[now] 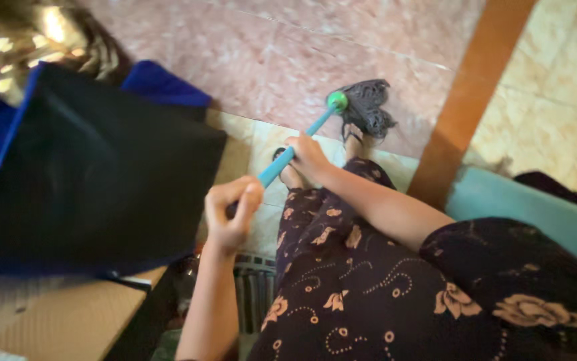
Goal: The person mops the tiled floor of a home using a mop, moving through a hallway and into different rooms while navigating around a motorcycle and other household objects.
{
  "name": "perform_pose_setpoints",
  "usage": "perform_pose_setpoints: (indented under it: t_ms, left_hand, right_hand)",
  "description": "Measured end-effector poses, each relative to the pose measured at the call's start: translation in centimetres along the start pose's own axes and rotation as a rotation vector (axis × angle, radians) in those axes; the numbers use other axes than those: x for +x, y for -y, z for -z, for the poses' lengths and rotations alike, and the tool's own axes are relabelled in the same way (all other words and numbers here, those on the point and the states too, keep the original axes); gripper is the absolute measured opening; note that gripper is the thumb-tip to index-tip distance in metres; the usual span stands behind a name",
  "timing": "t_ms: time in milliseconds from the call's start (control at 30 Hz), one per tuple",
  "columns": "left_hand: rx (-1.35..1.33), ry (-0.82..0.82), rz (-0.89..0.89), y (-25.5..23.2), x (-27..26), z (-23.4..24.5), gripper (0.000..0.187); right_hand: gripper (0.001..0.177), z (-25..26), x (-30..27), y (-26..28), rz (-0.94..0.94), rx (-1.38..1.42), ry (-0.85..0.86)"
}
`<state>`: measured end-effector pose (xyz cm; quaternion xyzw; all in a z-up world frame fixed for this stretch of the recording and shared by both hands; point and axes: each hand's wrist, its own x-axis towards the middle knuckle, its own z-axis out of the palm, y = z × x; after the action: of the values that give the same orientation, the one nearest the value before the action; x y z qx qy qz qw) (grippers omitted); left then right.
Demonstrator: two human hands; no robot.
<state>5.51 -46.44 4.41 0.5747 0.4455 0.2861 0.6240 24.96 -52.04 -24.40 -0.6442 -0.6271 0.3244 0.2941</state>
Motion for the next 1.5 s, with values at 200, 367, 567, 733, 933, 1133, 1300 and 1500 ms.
perform_pose_setpoints:
  t_ms: [200, 367, 567, 733, 933, 1133, 1300, 1500]
  left_hand:
    - [0.078, -0.437, 0.03, -1.9, -6.9, 6.1, 0.033]
    - [0.182, -0.606, -0.001, -2.3, -7.9, 8.1, 0.031]
    - [0.267, -0.519, -0.071, -2.5, -7.2, 5.6, 0.034]
    - [-0.201, -0.391, -0.192, -1.4, -6.0, 3.1, 0.04]
    - [-0.324, -0.158, -0.184, 0.6, -6.9, -5.0, 0.042]
    - [-0.33, 0.103, -0.048, 6.1, -7.6, -17.8, 0.038]
    - [-0.375, 0.278, -0.067, 14.1, -10.0, -29.8, 0.031]
    - [-0.183, 0.593, -0.031, 17.6, -17.0, -37.3, 0.02]
  right_hand:
    - [0.02, -10.4, 4.6, 7.7, 0.363, 0.094, 0.168]
    - [0.019, -16.5, 8.1, 10.9, 0.46, 0.098, 0.405]
    - [0.013, -14.0, 8.0, 9.9, 0.521, 0.16, 0.361]
    - [0.006, -7.4, 1.5, 8.7, 0.156, 0.072, 0.323]
    - [0.014, 0.7, -8.8, 2.8, 0.026, 0.099, 0.097]
    - [0.013, 7.8, -21.5, -6.7, -0.101, -0.016, -0.141]
    - [0.01, 11.5, -33.5, -14.9, -0.381, -0.136, -0.157]
    - [0.023, 13.8, -46.9, -19.7, -0.623, -0.267, 0.018]
